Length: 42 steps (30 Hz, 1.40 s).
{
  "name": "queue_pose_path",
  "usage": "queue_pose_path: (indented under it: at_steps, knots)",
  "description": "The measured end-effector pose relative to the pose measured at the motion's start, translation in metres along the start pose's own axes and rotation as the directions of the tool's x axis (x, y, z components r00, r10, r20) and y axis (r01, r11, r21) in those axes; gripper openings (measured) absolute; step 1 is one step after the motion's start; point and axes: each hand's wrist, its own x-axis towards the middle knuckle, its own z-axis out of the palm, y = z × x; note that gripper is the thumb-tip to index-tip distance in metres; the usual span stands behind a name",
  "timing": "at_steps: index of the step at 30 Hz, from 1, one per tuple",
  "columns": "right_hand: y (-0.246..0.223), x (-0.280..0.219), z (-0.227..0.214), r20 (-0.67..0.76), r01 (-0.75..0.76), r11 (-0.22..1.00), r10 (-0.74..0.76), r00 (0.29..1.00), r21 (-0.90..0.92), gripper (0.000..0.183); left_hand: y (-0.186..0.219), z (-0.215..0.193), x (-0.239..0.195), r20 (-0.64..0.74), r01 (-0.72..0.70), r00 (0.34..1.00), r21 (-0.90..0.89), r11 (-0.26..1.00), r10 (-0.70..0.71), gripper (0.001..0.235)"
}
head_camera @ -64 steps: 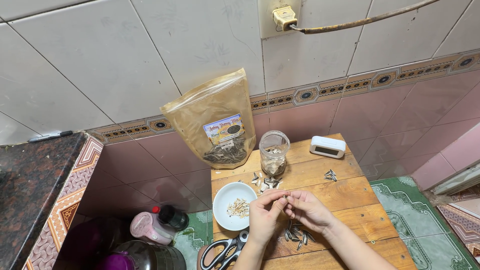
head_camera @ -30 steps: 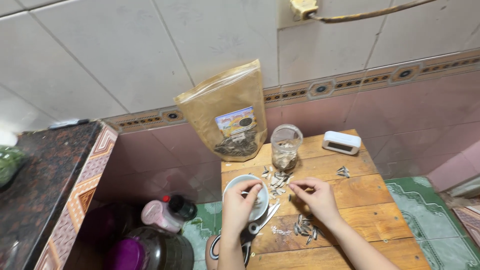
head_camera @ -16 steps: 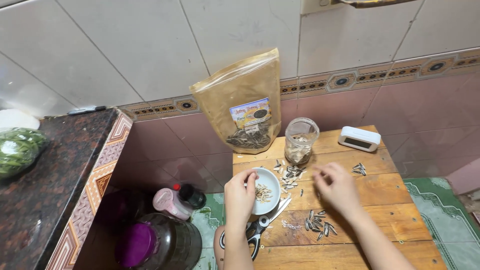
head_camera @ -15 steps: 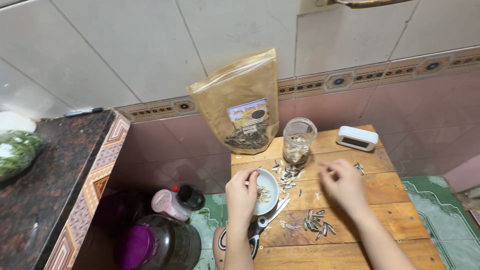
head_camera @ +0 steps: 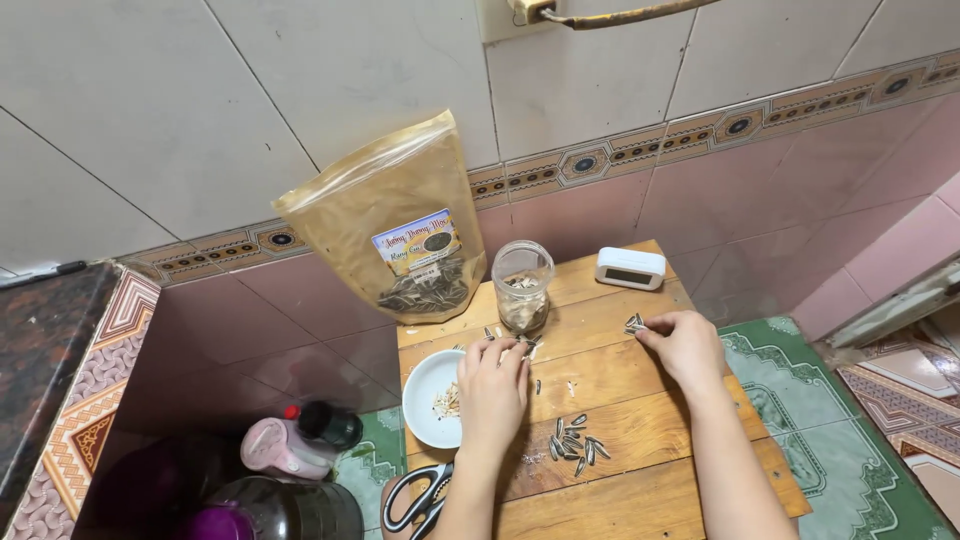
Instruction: Peeling the shells off sunflower seeds using hands and scissors to extract the kernels.
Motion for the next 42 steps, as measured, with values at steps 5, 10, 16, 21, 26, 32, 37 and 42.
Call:
queue_pose_path:
  at_steps: [5,10,16,21,26,32,37,42]
  knots:
    - [0.003,0.001,0.004,-0.007,-0.057,0.998,0.057,0.998,-0.019,0.026,0.006,0.003,-0.007,0.034,0.020,0.999,-0.013,1.000,-0.020,0.020]
    - [-0.011,-0.010,0.001,-0.054,0.015,0.993,-0.008,0.999,0.119,0.022,0.020,-0.006,-0.010,0.039,-0.058,0.997,-0.059,0.997,0.061,0.021]
    - [-0.027,-0.032,0.042,0.485,-0.370,0.382,-0.269,0.832,0.847,0.025,0.026,-0.001,-0.016,0.044,0.097,0.995,-0.512,0.854,-0.086,0.024]
    - [-0.039,-0.049,0.051,0.545,-0.544,0.181,-0.541,0.641,0.819,0.020,0.018,0.016,-0.023,0.264,0.388,0.910,-0.815,0.430,-0.320,0.026]
    - [-0.038,-0.052,0.052,0.536,-0.547,0.174,-0.570,0.622,0.819,0.024,0.015,0.018,-0.025,0.245,0.343,0.930,-0.846,0.409,-0.274,0.021]
    - [-0.040,-0.056,0.051,0.541,-0.552,0.168,-0.555,0.631,0.817,0.027,0.014,0.026,-0.031,0.239,0.324,0.930,-0.892,0.315,-0.279,0.015]
    - [-0.036,-0.057,0.059,0.535,-0.531,0.168,-0.508,0.675,0.830,0.029,0.023,0.020,-0.027,0.153,0.304,0.925,-0.847,0.436,-0.349,0.017]
    - [-0.033,-0.055,0.061,0.523,-0.522,0.161,-0.514,0.680,0.838,0.029,0.023,0.017,-0.026,0.119,0.266,0.946,-0.817,0.511,-0.302,0.017]
